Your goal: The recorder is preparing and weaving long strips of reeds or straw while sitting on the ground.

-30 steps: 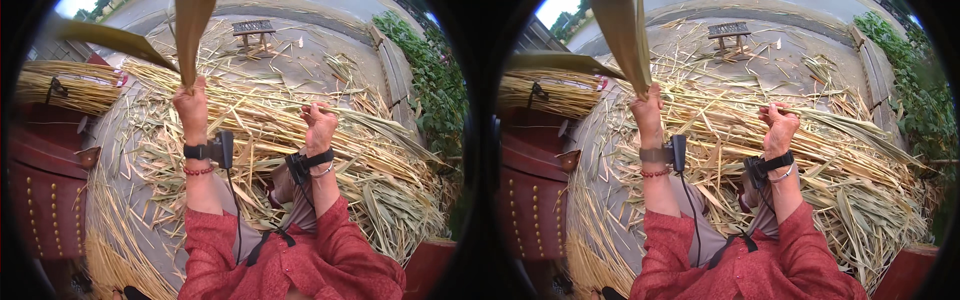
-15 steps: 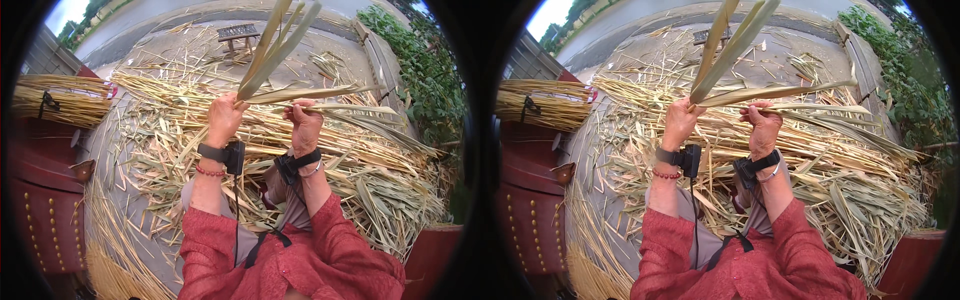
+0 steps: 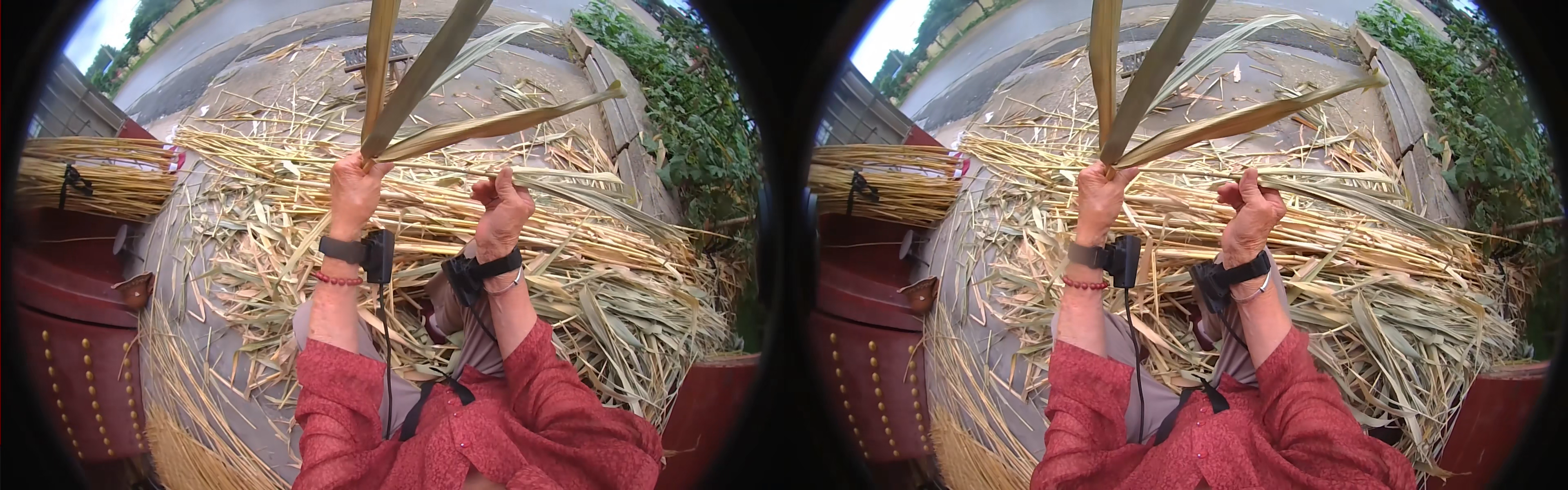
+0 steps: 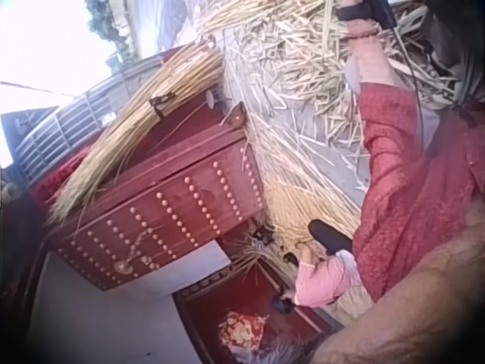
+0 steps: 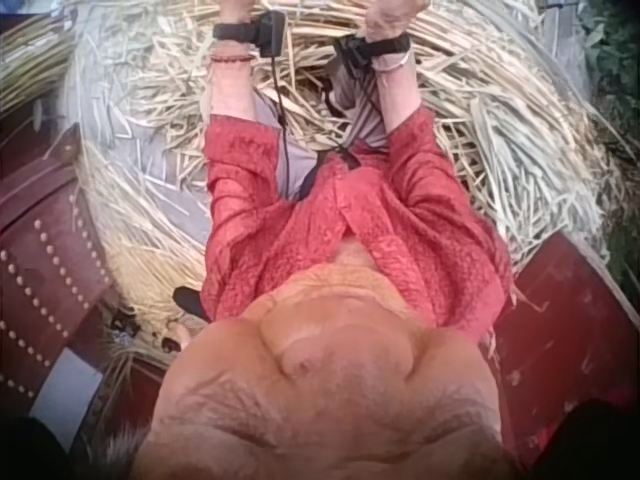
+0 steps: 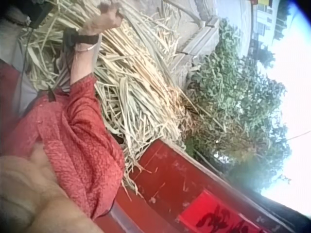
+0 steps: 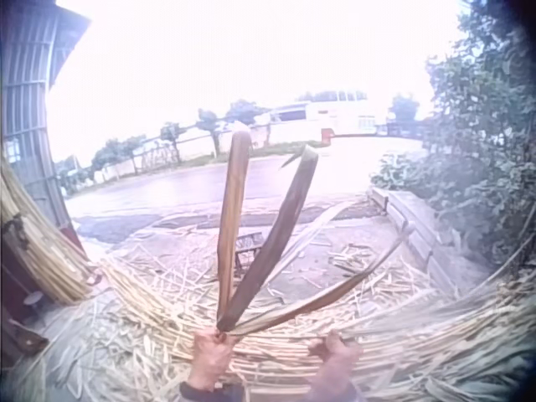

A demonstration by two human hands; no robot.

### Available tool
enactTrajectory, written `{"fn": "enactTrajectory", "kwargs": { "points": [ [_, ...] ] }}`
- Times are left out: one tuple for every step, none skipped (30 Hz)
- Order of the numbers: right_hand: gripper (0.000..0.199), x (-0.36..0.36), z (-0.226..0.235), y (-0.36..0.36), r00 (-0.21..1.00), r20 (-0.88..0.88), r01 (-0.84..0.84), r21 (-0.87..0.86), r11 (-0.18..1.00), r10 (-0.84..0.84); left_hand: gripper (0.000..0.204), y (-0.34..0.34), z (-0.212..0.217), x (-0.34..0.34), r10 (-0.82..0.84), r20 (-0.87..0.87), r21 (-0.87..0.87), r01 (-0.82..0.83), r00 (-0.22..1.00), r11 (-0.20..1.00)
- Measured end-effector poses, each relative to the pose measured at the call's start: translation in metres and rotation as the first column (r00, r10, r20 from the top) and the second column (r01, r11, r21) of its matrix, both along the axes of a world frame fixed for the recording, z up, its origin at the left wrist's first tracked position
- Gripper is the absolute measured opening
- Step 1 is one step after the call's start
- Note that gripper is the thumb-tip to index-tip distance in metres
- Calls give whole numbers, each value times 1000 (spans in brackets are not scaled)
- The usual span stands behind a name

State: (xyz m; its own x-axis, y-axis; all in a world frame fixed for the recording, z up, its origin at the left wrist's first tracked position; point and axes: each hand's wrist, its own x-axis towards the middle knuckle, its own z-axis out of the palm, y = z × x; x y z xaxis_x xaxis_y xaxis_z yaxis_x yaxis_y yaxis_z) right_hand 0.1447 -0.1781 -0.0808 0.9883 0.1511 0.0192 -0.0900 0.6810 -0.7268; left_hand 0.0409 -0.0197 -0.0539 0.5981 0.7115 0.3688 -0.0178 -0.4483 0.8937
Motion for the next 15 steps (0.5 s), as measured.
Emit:
{"fn": "enactTrajectory", "kwargs": {
  "points": [
    [17,3,-1,-1,999,-40,2,-2,1000,-2,10,-1,2,-1,-17,-55,-8,17,998,1000],
    [18,5,-2,-2,997,-81,4,-4,1000,-4,10,-1,4,-1,-35,-110,-17,33,993,999],
    [19,6,-2,-2,998,-65,5,1,1000,-4,13,0,4,-1,-31,-183,20,35,983,999],
    [19,6,-2,-2,998,-66,6,1,1000,-6,13,-3,4,1,-32,-183,20,36,983,999],
    [15,4,-1,-1,999,-48,-10,15,1000,11,11,-8,3,3,-42,-152,187,71,988,980],
    [12,4,0,-1,999,-30,-25,28,999,26,9,-17,8,7,-59,-122,349,99,991,932],
    [12,5,-3,-2,999,-32,-25,27,999,26,14,-30,20,9,-61,-157,364,115,986,924],
    [8,6,-7,-2,998,46,-48,10,999,47,13,-38,22,15,-95,-162,378,151,982,913],
    [8,7,-10,-2,990,124,-71,-8,997,72,12,-46,23,20,-121,-171,417,183,978,890],
    [8,6,-13,1,990,124,-73,-9,997,73,11,-52,23,24,-147,-180,455,214,973,864],
    [9,4,-16,6,993,117,-17,78,997,8,11,-59,21,29,-146,-179,455,214,973,865],
    [10,3,-20,10,993,103,38,164,986,-55,10,-65,19,32,-99,-213,503,195,972,842],
    [16,6,-31,11,981,184,36,120,992,-57,9,-69,18,34,-54,-241,551,182,969,814],
    [16,9,-41,8,981,185,38,119,992,-59,9,-70,18,34,-56,-240,551,183,969,814],
    [20,7,-41,5,969,245,1,149,989,-37,9,-70,19,34,-47,-235,564,175,971,807]
  ]
}}
